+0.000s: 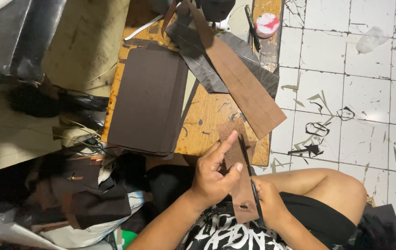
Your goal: Measuring and trimming leather strips using a ruler and scissors on a workshop table.
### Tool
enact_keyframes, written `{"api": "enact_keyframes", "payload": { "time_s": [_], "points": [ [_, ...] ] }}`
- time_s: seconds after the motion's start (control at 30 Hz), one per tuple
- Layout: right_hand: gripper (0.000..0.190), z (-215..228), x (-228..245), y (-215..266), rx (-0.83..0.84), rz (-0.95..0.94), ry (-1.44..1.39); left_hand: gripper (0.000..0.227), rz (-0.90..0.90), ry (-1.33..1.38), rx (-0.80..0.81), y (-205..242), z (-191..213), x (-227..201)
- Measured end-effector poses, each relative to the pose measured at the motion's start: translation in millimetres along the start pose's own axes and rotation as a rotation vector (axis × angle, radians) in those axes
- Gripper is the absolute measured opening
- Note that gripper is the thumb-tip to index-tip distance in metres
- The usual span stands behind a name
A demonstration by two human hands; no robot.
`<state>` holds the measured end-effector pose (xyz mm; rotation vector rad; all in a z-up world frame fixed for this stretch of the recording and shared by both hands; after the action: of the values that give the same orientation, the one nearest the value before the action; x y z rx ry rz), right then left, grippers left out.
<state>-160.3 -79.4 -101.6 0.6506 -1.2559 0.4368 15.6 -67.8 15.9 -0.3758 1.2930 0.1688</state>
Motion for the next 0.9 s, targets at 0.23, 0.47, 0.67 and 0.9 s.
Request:
{"api": "enact_keyframes", "payload": {
  "time_s": [0.23, 0.47, 0.67, 0.9],
  "points": [
    [0.04, 3.5, 1.1, 3.6, -0.073, 0.053, -0.009, 0.064, 0.008, 0.002, -0.006, -0.1, -2.3, 2.2],
    [0.039, -0.6, -5.1, 5.6, -0.067, 0.041, -0.085, 0.061, -0.016, 0.015, -0.004, 1.8, -3.4, 0.6],
    [0.039, 1.7, 4.7, 1.1, -0.023, 0.027, -0.014, 0.06, -0.014, -0.003, 0.005, -2.8, 0.9, -5.7],
    [0.056, -3.7, 11.0, 1.2, 0.005, 0.049, -0.034, 0.044, 0.048, 0.013, -0.076, -5.8, 9.3, 2.4]
  ]
}}
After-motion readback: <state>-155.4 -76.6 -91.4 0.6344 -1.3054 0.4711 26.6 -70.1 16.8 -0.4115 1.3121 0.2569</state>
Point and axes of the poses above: each hand's wrist, its own y-axis away from the middle knuckle, its own z-axis out of the back of the hand, x = y × z, the point moved 8 cm from there along -y, towards the middle knuckle, and after that the axes turned 6 degrees about z, right-handed, at the moved point
